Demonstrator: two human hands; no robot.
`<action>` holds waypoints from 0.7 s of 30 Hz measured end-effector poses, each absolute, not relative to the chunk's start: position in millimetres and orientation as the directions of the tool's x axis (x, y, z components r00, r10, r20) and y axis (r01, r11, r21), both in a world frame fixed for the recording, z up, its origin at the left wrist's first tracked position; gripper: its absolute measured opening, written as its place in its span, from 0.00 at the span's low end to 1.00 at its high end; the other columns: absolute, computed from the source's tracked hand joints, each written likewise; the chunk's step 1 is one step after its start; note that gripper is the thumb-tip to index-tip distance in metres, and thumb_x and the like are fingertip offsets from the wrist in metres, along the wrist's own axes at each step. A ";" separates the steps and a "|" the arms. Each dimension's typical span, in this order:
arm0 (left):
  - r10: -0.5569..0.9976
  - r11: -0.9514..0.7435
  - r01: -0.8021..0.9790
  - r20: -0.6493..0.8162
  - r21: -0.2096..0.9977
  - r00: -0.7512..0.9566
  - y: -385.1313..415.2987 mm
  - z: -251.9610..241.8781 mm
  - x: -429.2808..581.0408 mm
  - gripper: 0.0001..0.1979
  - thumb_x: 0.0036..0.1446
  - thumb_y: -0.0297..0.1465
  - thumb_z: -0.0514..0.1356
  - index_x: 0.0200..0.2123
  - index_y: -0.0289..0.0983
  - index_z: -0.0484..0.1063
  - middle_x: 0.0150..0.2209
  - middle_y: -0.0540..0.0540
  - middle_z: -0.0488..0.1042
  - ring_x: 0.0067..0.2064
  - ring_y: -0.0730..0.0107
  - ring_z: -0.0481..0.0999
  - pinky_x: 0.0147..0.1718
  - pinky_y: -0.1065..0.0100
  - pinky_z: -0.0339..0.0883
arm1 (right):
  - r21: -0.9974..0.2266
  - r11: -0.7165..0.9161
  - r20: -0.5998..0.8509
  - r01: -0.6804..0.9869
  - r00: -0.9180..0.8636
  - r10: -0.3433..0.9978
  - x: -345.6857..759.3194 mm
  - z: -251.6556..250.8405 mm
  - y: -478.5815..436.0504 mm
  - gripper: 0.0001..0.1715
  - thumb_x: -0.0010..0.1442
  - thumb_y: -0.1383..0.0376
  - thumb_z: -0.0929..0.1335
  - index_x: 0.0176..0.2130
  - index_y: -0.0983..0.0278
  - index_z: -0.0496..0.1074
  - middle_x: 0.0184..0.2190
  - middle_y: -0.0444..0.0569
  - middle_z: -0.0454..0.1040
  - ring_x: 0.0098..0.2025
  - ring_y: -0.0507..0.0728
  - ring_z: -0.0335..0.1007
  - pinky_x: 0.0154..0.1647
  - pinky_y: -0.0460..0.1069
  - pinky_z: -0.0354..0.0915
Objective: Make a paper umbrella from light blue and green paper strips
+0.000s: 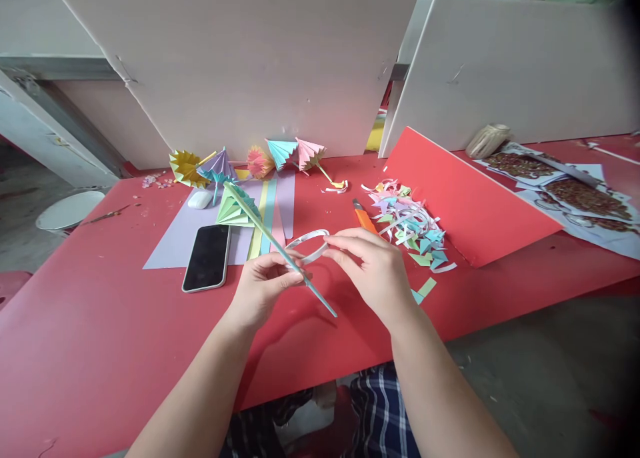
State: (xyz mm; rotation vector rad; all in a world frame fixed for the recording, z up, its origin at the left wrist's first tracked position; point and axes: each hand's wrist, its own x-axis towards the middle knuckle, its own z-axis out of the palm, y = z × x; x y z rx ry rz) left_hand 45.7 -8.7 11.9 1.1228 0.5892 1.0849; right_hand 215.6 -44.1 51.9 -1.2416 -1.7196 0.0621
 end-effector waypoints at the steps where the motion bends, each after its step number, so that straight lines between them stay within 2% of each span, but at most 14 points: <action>1: 0.912 0.027 -0.389 0.136 0.921 0.386 -9.1 12.3 46.1 0.06 0.43 0.23 0.65 0.27 0.39 0.75 0.33 0.51 0.72 0.30 0.74 0.74 0.31 0.70 0.72 | -0.518 0.482 0.682 0.706 0.001 0.732 213.8 50.8 -43.4 0.09 0.55 0.68 0.66 0.36 0.61 0.75 0.32 0.47 0.75 0.34 0.52 0.71 0.35 0.46 0.68; 5: 0.928 -0.001 -0.402 0.150 0.916 0.340 -9.7 14.2 47.3 0.06 0.42 0.23 0.65 0.26 0.39 0.75 0.32 0.51 0.72 0.31 0.73 0.74 0.31 0.70 0.72 | -0.477 0.485 0.730 0.733 0.024 0.683 207.8 46.4 -41.9 0.08 0.55 0.69 0.65 0.34 0.62 0.74 0.32 0.48 0.76 0.34 0.52 0.72 0.36 0.45 0.69; 8: 0.938 -0.013 -0.405 0.152 0.914 0.313 -9.7 14.9 48.3 0.06 0.41 0.23 0.65 0.25 0.39 0.75 0.31 0.51 0.72 0.31 0.73 0.74 0.31 0.71 0.72 | -0.491 0.476 0.734 0.730 0.052 0.677 203.8 43.8 -41.4 0.07 0.56 0.69 0.65 0.33 0.61 0.73 0.31 0.47 0.76 0.34 0.52 0.72 0.38 0.46 0.69; 11: 0.944 -0.042 -0.403 0.169 0.914 0.284 -10.0 13.8 49.5 0.07 0.41 0.22 0.65 0.25 0.39 0.75 0.31 0.51 0.72 0.32 0.72 0.74 0.30 0.71 0.72 | -0.550 0.464 0.716 0.695 0.107 0.689 200.4 42.7 -41.5 0.06 0.56 0.69 0.64 0.32 0.60 0.71 0.31 0.45 0.76 0.35 0.52 0.72 0.38 0.47 0.69; 16: 0.944 -0.085 -0.364 0.192 0.928 0.270 -11.3 10.7 49.3 0.07 0.42 0.22 0.65 0.26 0.39 0.75 0.32 0.50 0.73 0.35 0.69 0.74 0.34 0.67 0.72 | -0.728 0.408 0.589 0.551 0.196 0.784 199.5 43.8 -43.2 0.03 0.54 0.68 0.66 0.32 0.61 0.68 0.32 0.44 0.74 0.36 0.52 0.72 0.34 0.46 0.70; 19: 0.938 -0.118 -0.332 0.214 0.936 0.271 -11.7 10.0 48.4 0.06 0.42 0.22 0.65 0.25 0.39 0.75 0.31 0.51 0.73 0.35 0.70 0.74 0.36 0.67 0.71 | -0.751 0.416 0.572 0.513 0.190 0.798 201.4 44.0 -43.3 0.03 0.55 0.68 0.65 0.32 0.60 0.68 0.32 0.44 0.73 0.36 0.52 0.71 0.35 0.46 0.70; 21: 0.937 -0.131 -0.319 0.222 0.939 0.269 -11.7 9.5 48.2 0.06 0.42 0.22 0.65 0.26 0.39 0.75 0.32 0.51 0.73 0.36 0.69 0.74 0.35 0.67 0.72 | -0.728 0.436 0.589 0.529 0.158 0.792 202.7 43.2 -42.3 0.07 0.55 0.68 0.65 0.36 0.60 0.69 0.34 0.45 0.73 0.37 0.52 0.71 0.36 0.47 0.70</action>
